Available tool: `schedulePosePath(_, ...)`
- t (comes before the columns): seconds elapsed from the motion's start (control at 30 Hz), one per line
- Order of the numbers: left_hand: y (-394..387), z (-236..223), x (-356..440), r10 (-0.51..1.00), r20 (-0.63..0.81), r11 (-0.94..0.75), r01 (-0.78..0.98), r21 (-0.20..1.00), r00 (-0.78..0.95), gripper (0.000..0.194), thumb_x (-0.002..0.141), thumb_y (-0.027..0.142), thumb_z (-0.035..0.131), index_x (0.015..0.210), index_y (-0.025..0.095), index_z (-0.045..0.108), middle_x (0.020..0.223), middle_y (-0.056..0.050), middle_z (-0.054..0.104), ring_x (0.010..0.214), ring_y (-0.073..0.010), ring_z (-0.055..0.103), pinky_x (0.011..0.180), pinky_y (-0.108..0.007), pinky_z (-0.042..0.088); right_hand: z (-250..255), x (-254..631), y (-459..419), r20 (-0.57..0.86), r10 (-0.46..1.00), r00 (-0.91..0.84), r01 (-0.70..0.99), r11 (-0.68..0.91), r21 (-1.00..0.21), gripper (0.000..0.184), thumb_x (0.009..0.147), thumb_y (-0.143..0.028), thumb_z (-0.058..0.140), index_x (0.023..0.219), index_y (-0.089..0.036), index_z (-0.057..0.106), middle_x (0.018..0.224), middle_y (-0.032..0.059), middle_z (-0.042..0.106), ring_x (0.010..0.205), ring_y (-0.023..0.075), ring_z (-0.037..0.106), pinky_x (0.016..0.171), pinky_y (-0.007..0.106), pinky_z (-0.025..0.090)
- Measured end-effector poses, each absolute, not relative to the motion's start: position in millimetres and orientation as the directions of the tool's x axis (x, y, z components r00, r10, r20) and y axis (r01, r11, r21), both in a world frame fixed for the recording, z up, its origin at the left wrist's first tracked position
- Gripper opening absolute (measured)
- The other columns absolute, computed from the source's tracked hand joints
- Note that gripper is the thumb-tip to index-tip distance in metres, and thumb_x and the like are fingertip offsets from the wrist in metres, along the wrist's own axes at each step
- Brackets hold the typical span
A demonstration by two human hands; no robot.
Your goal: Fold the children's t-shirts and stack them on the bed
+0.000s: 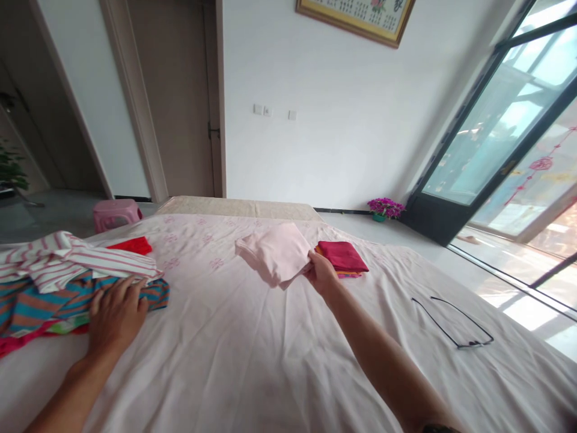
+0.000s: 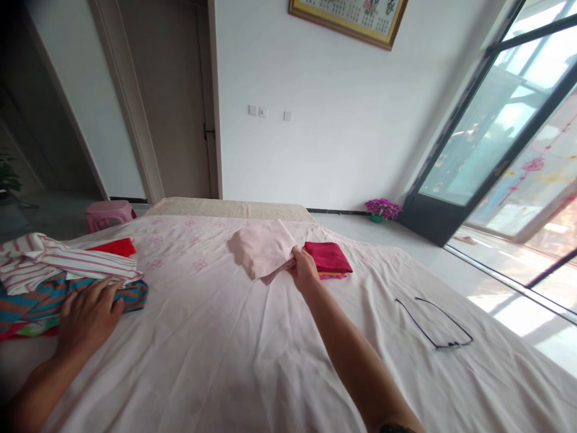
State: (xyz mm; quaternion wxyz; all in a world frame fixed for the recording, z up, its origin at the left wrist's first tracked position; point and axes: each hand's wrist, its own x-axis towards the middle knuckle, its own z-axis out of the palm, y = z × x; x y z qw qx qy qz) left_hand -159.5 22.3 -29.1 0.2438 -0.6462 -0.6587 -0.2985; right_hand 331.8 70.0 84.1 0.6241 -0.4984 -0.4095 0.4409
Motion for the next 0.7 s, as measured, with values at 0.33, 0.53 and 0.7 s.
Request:
schedulePosePath(0.33,19.2,-22.1,-159.1,0.753,0.655,-0.01,0.994,0.113,-0.067,0.044,0.088,0.027,0.043,0.126,0.014,0.058,0.14,-0.017,0.054,0.133,-0.0311,0.046,0.117,-0.047,0.02,37.6,275.9,10.4,0.268,0.821,-0.505,0.624,0.561,-0.544,0.051,0.077,-0.029,0.071,0.127,-0.029,0.063,0.133,0.0065,0.062,0.128,0.028,0.05,0.107,0.044,0.038)
schedulePosePath(0.53,20.7,-23.5,-161.0,0.754,0.65,-0.034,0.983,0.183,-0.095,0.044,0.085,0.027,0.047,0.126,0.017,0.058,0.139,-0.016,0.055,0.134,-0.0307,0.045,0.117,-0.047,0.021,45.2,248.6,-10.8,0.264,0.714,-0.648,0.684,0.699,-0.211,0.04,0.081,-0.023,0.07,0.12,-0.03,0.066,0.133,0.0047,0.063,0.129,0.0258,0.049,0.109,0.042,0.032)
schedulePosePath(0.7,20.3,-22.6,-162.5,0.763,0.641,-0.017,0.988,0.154,-0.087,0.043,0.087,0.028,0.045,0.126,0.016,0.058,0.139,-0.016,0.055,0.133,-0.0298,0.045,0.117,-0.045,0.02,46.0,231.3,12.1,0.251,0.907,-0.339,0.713,0.421,-0.56,0.016,0.084,-0.022,0.052,0.079,-0.021,0.067,0.078,0.0024,0.07,0.076,0.0181,0.062,0.074,0.03,0.044)
